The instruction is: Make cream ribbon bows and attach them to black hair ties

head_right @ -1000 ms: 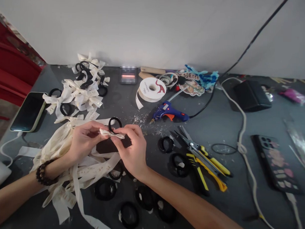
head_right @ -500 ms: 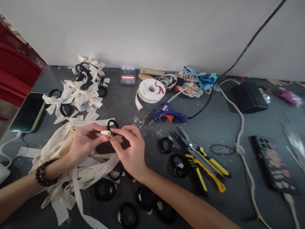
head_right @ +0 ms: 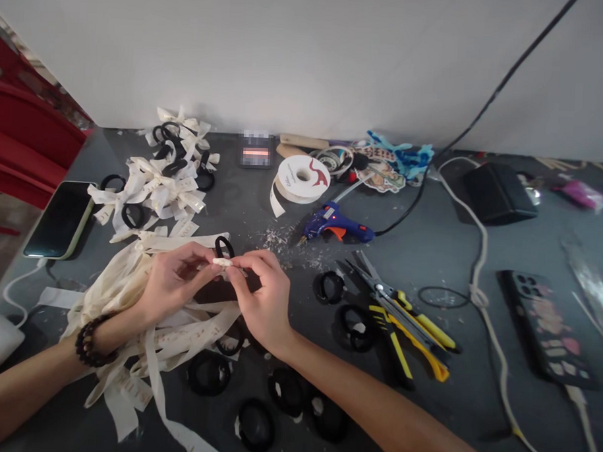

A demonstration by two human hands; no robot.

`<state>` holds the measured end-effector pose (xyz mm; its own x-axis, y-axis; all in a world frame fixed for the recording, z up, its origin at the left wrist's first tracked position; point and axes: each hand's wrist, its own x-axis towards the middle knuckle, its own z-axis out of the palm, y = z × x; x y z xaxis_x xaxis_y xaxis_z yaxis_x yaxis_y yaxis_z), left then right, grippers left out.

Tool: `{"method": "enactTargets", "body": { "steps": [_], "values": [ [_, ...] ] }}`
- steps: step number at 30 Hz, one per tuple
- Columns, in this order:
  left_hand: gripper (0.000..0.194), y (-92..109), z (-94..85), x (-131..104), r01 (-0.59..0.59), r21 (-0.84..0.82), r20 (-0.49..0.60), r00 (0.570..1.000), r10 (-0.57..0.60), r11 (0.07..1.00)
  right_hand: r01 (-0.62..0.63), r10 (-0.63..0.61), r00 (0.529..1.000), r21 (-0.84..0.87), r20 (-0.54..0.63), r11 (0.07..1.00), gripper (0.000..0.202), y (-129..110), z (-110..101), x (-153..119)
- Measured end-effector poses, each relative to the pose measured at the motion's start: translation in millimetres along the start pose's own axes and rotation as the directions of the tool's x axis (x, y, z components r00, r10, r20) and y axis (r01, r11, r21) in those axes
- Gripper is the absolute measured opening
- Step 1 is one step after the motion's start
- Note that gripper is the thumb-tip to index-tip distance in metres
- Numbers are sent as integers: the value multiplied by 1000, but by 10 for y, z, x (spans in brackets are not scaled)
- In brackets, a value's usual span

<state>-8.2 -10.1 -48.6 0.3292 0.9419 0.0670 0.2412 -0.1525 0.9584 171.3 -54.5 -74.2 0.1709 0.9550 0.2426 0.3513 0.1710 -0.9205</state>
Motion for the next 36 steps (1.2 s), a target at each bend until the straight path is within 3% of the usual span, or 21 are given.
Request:
{"method": "enactTargets", "body": {
  "steps": [8,17,27,36],
  "values": [
    [19,-27,15,-22,-60,12,3,998,60,998,3,-3,1000,11,17,1000,11,-38,-9,1],
    [13,-46,20,-40,-52,67,-95,994,58,996,9,-9,1000,-13,1,1000,11,-31,-11,6],
    [20,-25,-2,5,-47,82,-4,999,47,996,-21,21,1000,-17,-1,1000,9,-34,-1,3],
    [28,35,-44,34,17,-2,109,994,-17,1000,-28,24,996,46,83,999,14,-23,-19,51]
  ]
}}
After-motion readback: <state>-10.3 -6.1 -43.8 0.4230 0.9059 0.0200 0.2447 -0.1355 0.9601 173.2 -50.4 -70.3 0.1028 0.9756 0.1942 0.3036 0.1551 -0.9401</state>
